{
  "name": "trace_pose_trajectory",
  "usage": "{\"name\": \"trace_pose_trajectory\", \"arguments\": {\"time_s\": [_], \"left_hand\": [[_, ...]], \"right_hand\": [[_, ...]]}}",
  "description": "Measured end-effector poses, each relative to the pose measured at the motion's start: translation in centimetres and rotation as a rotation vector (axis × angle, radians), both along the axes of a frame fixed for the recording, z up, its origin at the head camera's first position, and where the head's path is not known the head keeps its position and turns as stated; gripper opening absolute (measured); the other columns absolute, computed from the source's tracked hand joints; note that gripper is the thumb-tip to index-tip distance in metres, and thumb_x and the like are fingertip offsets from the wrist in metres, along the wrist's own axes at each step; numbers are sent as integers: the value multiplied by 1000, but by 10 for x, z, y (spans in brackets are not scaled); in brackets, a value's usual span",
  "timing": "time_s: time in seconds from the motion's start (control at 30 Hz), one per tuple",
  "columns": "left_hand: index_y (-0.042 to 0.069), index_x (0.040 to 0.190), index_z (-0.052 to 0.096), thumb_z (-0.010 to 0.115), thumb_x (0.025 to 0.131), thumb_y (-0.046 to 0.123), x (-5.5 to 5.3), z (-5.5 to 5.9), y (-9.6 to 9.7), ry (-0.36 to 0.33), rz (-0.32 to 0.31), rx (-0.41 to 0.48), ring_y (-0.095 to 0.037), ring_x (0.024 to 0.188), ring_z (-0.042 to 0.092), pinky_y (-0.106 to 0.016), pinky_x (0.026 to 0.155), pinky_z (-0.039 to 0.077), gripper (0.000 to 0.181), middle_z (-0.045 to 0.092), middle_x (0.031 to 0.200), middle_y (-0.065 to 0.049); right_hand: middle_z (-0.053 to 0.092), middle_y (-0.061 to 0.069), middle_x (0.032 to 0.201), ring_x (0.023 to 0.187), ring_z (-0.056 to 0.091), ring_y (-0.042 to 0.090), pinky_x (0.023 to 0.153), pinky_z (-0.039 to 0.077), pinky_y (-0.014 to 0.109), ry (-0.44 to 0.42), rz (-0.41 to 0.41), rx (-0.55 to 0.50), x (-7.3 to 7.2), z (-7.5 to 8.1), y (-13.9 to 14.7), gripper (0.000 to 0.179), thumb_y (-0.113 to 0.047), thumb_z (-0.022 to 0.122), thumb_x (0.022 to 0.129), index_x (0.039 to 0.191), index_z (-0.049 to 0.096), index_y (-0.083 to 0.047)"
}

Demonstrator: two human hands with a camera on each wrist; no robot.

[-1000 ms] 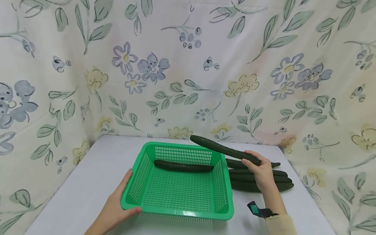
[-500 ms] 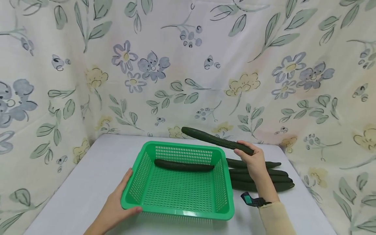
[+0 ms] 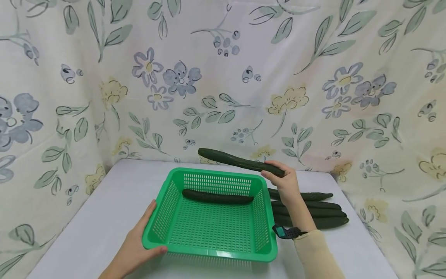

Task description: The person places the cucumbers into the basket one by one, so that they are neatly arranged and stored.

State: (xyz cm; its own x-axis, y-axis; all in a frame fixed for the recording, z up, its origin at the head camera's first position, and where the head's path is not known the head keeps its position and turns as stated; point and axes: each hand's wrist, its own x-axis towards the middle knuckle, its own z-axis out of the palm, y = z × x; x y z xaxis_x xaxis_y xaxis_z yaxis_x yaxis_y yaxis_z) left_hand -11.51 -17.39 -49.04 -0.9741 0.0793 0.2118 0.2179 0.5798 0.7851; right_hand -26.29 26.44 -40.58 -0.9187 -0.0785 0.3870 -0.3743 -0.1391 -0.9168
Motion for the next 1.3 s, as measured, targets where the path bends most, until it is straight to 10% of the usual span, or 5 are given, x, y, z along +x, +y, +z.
{"name": "trace_pose_trajectory", "arguments": {"time_s": [0.43, 0.67, 1.07, 1.3], "left_hand": [[32, 172, 9, 99, 70, 48, 0, -4, 0, 10, -4, 4, -48, 155, 32, -72, 111, 40, 137, 18, 178, -8], [32, 172, 9, 98, 70, 51, 0, -3, 1, -7, 3, -1, -46, 155, 33, -72, 110, 41, 137, 18, 178, -7], [33, 172, 9, 98, 70, 49, 2, 2, 0, -8, 0, 4, -47, 152, 37, -70, 106, 46, 136, 19, 177, -9], [28, 173, 11, 98, 70, 47, 1, 3, 1, -15, 5, 10, -47, 154, 35, -72, 108, 44, 136, 20, 177, -8]], "right_hand": [[63, -3, 130, 80, 61, 3, 72, 55, 24, -44, 34, 104, -5, -6, -34, 32, 5, 72, 98, 128, 76, -5], [65, -12, 136, 123, 62, 4, 93, 58, 23, -63, 50, 174, -6, -14, -45, 35, 0, 75, 96, 131, 73, 0], [73, 0, 126, 105, 73, 12, 86, 62, 30, -74, 102, 268, -8, -24, -54, 37, -4, 81, 93, 129, 74, 1], [70, 15, 138, 123, 65, 8, 96, 58, 32, -72, 105, 442, -8, -28, -56, 35, -14, 85, 91, 124, 78, -5]]}}
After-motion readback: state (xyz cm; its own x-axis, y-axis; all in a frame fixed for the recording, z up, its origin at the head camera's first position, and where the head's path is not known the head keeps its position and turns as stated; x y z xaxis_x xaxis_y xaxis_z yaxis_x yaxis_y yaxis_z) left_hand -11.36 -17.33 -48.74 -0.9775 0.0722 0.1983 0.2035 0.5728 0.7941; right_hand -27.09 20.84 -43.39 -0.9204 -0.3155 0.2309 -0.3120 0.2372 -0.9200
